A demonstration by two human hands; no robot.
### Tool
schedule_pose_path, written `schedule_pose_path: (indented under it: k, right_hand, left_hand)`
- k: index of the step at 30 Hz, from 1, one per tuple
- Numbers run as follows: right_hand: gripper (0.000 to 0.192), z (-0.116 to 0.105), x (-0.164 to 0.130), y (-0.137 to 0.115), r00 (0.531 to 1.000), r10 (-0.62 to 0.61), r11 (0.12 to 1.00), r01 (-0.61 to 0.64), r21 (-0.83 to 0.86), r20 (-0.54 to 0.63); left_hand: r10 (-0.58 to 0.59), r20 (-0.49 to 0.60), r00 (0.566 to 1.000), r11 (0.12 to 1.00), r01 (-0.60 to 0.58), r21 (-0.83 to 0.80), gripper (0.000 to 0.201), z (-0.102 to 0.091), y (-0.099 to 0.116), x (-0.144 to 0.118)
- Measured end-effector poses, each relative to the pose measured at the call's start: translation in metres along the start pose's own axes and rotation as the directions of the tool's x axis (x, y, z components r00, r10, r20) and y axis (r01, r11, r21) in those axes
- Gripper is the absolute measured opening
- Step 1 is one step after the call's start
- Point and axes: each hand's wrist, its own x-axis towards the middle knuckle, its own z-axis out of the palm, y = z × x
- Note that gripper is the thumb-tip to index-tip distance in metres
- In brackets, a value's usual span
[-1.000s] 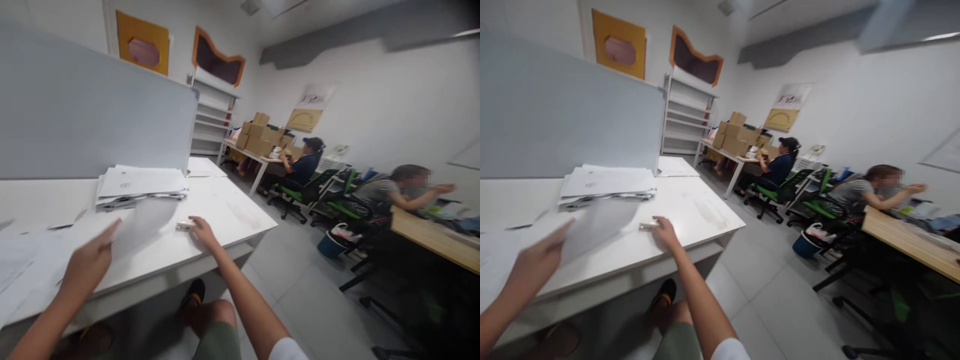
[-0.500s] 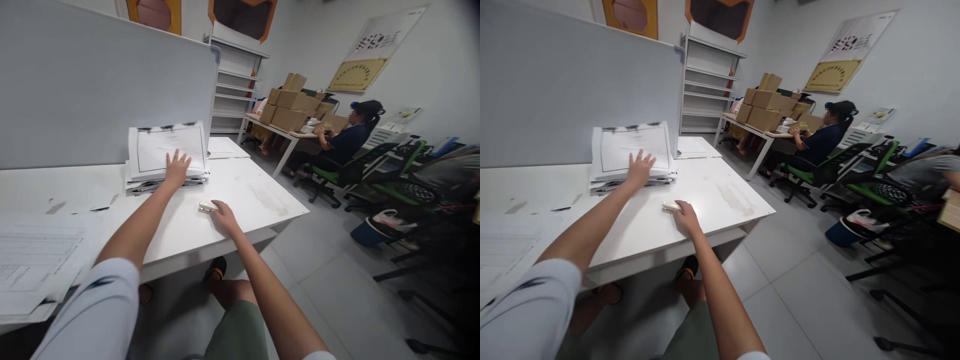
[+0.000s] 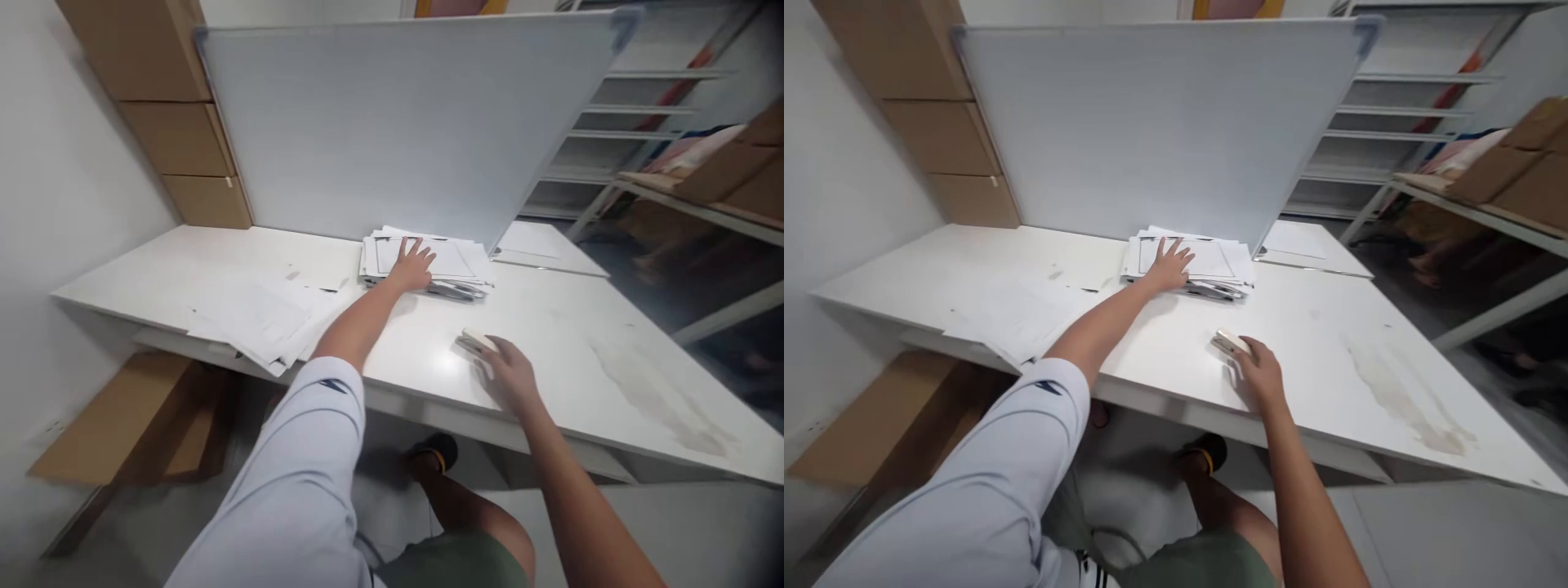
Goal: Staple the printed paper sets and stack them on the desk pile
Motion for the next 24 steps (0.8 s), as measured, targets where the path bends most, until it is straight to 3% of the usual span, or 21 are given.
schedule_pose_path:
  k: [3, 5, 7, 9, 12, 14, 17, 21, 24]
  right_hand:
    - [0.046, -0.003, -0.001, -0.005, 0.996, 0.091, 0.992, -0.093, 0.084, 0.02]
    - [0.045, -0.005, -0.002, -0.009, 0.995, 0.098, 0.99, -0.098, 0.104, 0.012]
    - [0.044, -0.006, -0.002, -0.012, 0.996, 0.089, 0.991, -0.089, 0.101, 0.009]
    - [0.042, -0.006, -0.001, -0.012, 0.996, 0.086, 0.993, -0.087, 0.081, 0.015]
    - [0.04, -0.004, -0.002, -0.01, 0.996, 0.083, 0.996, -0.083, 0.017, 0.014]
    - [0.039, -0.003, -0.002, -0.008, 0.999, 0.047, 0.998, -0.047, -0.035, 0.004]
    - [0.038, -0.002, -0.005, -0.009, 1.0, -0.003, 0.996, 0.003, -0.087, -0.002]
    - [0.04, -0.003, -0.007, -0.014, 1.0, 0.001, 0.991, 0.0, -0.131, 0.012]
    - [0.044, -0.003, -0.007, -0.016, 1.0, 0.01, 0.991, -0.01, -0.132, 0.003]
  left_hand:
    - [-0.135, -0.019, 0.991, 0.987, 0.133, -0.095, 0.056, -0.021, -0.004, -0.077]
    - [-0.315, 0.044, 0.948, 0.941, 0.318, -0.12, 0.051, -0.032, -0.006, -0.146]
    - [-0.506, 0.078, 0.859, 0.859, 0.51, -0.043, 0.051, -0.039, -0.014, -0.216]
    - [-0.622, 0.026, 0.783, 0.783, 0.619, 0.062, 0.056, -0.045, -0.027, -0.277]
    - [-0.778, 0.015, 0.628, 0.626, 0.773, 0.106, 0.063, -0.052, -0.051, -0.337]
    - [-0.799, 0.029, 0.601, 0.601, 0.794, 0.092, 0.062, -0.055, -0.061, -0.355]
    - [-0.774, 0.024, 0.632, 0.63, 0.767, 0.123, 0.062, -0.056, -0.061, -0.361]
    - [-0.714, 0.092, 0.694, 0.699, 0.702, 0.135, 0.076, -0.057, -0.05, -0.353]
    - [-0.713, 0.069, 0.698, 0.701, 0.709, 0.08, 0.053, -0.061, -0.051, -0.342]
